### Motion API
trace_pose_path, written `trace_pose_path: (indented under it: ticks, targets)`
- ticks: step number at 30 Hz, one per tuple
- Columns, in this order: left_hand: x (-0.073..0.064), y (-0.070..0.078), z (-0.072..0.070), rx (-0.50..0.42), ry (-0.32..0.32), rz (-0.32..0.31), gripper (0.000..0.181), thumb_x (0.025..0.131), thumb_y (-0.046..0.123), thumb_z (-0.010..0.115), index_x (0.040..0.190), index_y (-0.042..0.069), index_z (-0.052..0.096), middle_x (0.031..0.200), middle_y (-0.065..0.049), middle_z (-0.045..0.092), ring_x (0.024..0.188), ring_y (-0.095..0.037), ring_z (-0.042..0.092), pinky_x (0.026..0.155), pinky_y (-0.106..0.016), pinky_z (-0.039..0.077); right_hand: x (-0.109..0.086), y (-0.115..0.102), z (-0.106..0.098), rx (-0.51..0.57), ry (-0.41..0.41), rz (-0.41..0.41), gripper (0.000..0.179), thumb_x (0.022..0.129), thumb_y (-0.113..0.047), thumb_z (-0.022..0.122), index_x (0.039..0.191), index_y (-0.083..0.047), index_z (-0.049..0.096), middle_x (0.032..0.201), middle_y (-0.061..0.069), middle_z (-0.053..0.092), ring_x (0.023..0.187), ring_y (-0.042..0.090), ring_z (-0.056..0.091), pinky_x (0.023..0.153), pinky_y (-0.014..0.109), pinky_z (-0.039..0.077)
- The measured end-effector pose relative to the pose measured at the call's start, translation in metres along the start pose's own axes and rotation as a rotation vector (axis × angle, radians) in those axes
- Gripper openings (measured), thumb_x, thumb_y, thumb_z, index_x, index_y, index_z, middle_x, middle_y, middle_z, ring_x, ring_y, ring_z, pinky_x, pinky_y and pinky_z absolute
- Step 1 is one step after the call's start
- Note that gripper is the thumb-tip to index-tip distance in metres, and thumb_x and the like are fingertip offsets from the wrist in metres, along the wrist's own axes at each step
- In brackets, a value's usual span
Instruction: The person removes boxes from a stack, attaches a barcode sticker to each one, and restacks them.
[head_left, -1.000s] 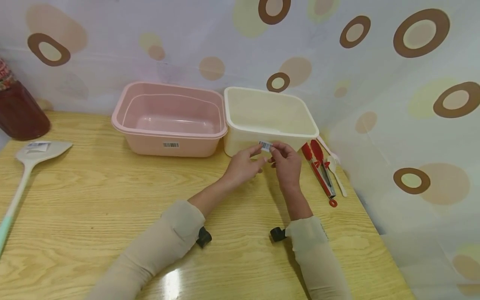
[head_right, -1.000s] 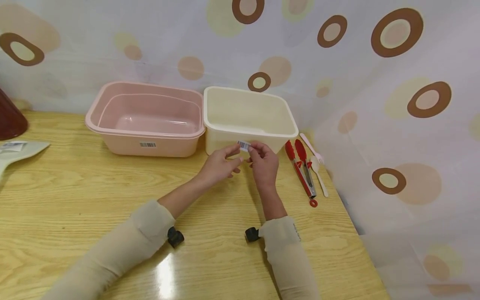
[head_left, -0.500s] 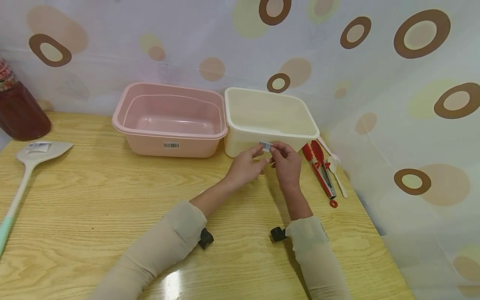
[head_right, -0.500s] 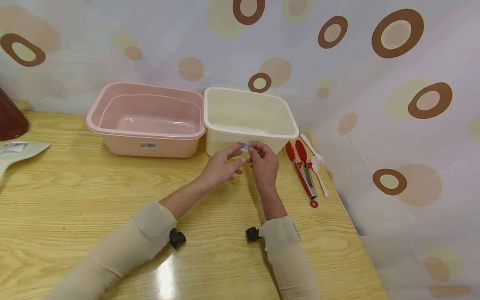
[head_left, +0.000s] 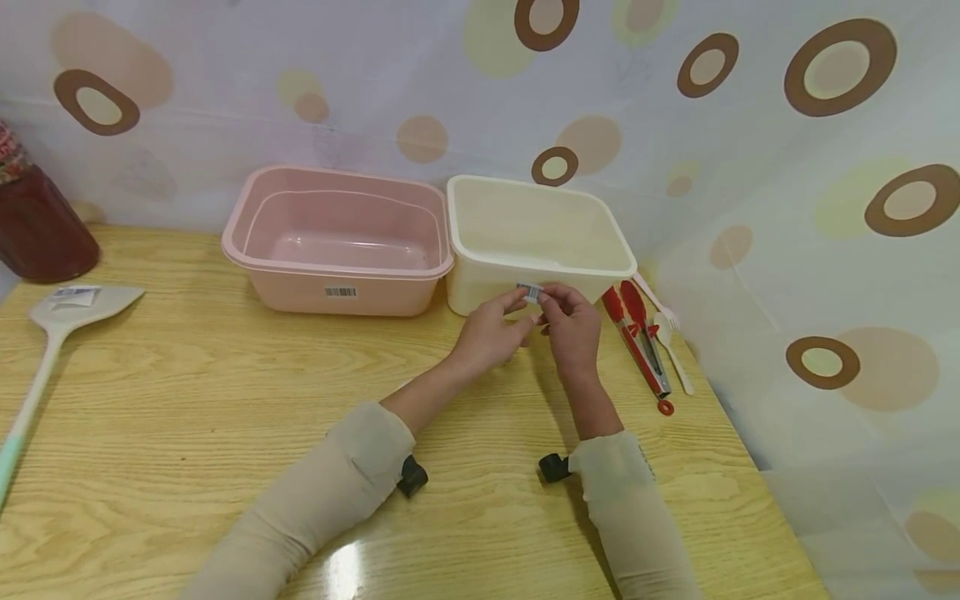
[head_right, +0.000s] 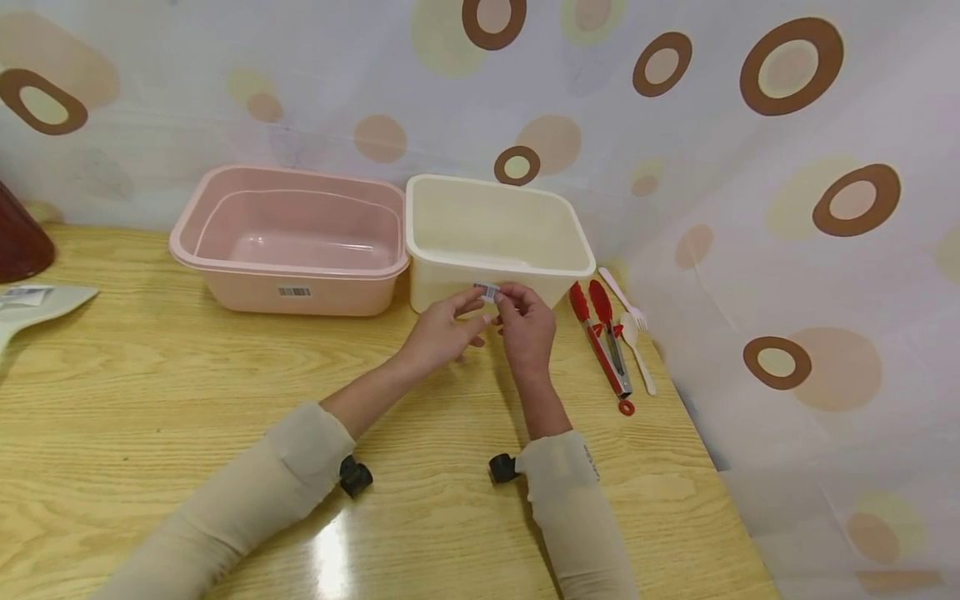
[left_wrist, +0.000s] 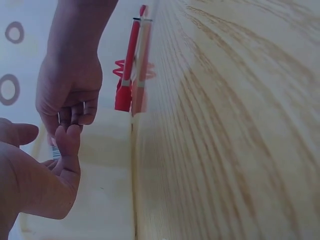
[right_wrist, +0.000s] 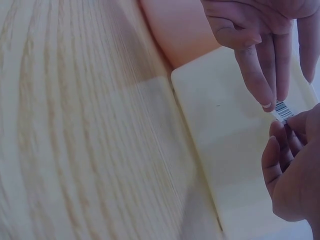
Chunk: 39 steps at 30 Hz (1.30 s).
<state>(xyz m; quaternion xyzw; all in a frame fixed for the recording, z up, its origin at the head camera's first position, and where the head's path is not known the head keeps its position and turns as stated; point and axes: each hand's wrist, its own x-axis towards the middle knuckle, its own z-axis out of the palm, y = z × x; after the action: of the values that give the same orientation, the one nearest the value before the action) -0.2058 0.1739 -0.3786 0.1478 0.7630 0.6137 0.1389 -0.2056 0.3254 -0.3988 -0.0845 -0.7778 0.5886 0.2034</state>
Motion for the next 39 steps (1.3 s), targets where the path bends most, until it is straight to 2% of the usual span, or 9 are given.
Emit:
trace_pose_path:
  ticks: [5, 7, 9, 17, 23, 30, 36, 39]
  targets:
    - [0.0005, -0.0004, 0.0002, 0.016, 0.012, 0.009, 0.057, 0.101, 0.026, 0.061, 0.155, 0.02, 0.044, 0.148, -0.006, 0.059, 0.059, -0.014, 0.065, 0.043, -0.02, 0.04, 0.0012, 0.0002, 0.0, -0.012, 0.004, 0.021, 0.025, 0.099, -0.021, 0.067, 0.112, -0.001, 0.071, 0.095, 0.002, 0.072, 0.064, 0.004, 0.064, 0.056, 0.017, 0.052]
    - [0.0012, -0.0003, 0.0004, 0.015, 0.02, 0.012, 0.056, 0.101, 0.025, 0.062, 0.154, 0.02, 0.045, 0.147, -0.006, 0.059, 0.055, -0.01, 0.062, 0.043, -0.019, 0.04, 0.0016, 0.0002, 0.0003, -0.01, 0.006, 0.024, 0.024, 0.099, -0.021, 0.067, 0.112, -0.001, 0.071, 0.095, 0.002, 0.072, 0.064, 0.004, 0.064, 0.056, 0.017, 0.052]
    - [0.0018, -0.0001, 0.0008, 0.017, 0.028, 0.013, 0.056, 0.1, 0.025, 0.062, 0.154, 0.019, 0.046, 0.146, -0.006, 0.06, 0.057, -0.007, 0.063, 0.043, -0.019, 0.041, 0.0018, 0.0003, 0.0005, -0.002, 0.008, 0.022, 0.023, 0.098, -0.019, 0.067, 0.112, -0.001, 0.071, 0.092, -0.001, 0.072, 0.064, 0.005, 0.064, 0.055, 0.017, 0.052]
    - [0.0035, 0.001, 0.0003, 0.035, 0.05, 0.005, 0.055, 0.101, 0.024, 0.061, 0.154, 0.017, 0.046, 0.146, -0.005, 0.06, 0.071, -0.009, 0.071, 0.045, -0.019, 0.04, 0.0007, -0.0009, 0.0014, 0.019, 0.001, 0.021, 0.022, 0.098, -0.018, 0.067, 0.111, -0.001, 0.071, 0.086, -0.005, 0.069, 0.063, 0.007, 0.063, 0.054, 0.017, 0.052]
    - [0.0031, 0.0029, -0.0013, 0.05, 0.048, 0.012, 0.054, 0.101, 0.025, 0.061, 0.153, 0.019, 0.046, 0.146, -0.006, 0.06, 0.061, -0.009, 0.065, 0.045, -0.018, 0.039, 0.0004, -0.0015, 0.0025, 0.026, 0.002, 0.01, 0.02, 0.098, -0.015, 0.067, 0.11, 0.0, 0.071, 0.084, -0.005, 0.069, 0.061, 0.006, 0.063, 0.053, 0.017, 0.051]
    - [0.0032, 0.0037, -0.0019, 0.032, 0.05, 0.009, 0.054, 0.101, 0.024, 0.061, 0.153, 0.017, 0.046, 0.147, -0.006, 0.059, 0.048, -0.005, 0.055, 0.045, -0.018, 0.039, 0.0002, -0.0006, 0.0028, 0.03, -0.001, 0.012, 0.019, 0.097, -0.016, 0.067, 0.109, -0.001, 0.071, 0.085, 0.001, 0.07, 0.063, 0.008, 0.064, 0.054, 0.019, 0.052]
    - [0.0037, 0.0047, -0.0026, 0.027, 0.048, 0.011, 0.054, 0.101, 0.025, 0.061, 0.153, 0.016, 0.046, 0.148, -0.007, 0.058, 0.052, -0.006, 0.057, 0.045, -0.018, 0.039, 0.0003, -0.0002, 0.0019, 0.017, 0.002, 0.012, 0.02, 0.098, -0.016, 0.067, 0.11, -0.002, 0.072, 0.085, -0.001, 0.071, 0.064, 0.012, 0.065, 0.056, 0.021, 0.054]
    - [0.0034, 0.0049, -0.003, 0.021, 0.049, 0.008, 0.054, 0.102, 0.024, 0.06, 0.153, 0.016, 0.046, 0.148, -0.007, 0.058, 0.061, -0.006, 0.064, 0.045, -0.018, 0.04, 0.0, -0.0004, 0.0014, 0.02, -0.003, 0.016, 0.02, 0.098, -0.016, 0.067, 0.11, -0.002, 0.072, 0.084, -0.003, 0.071, 0.065, 0.015, 0.066, 0.056, 0.024, 0.055]
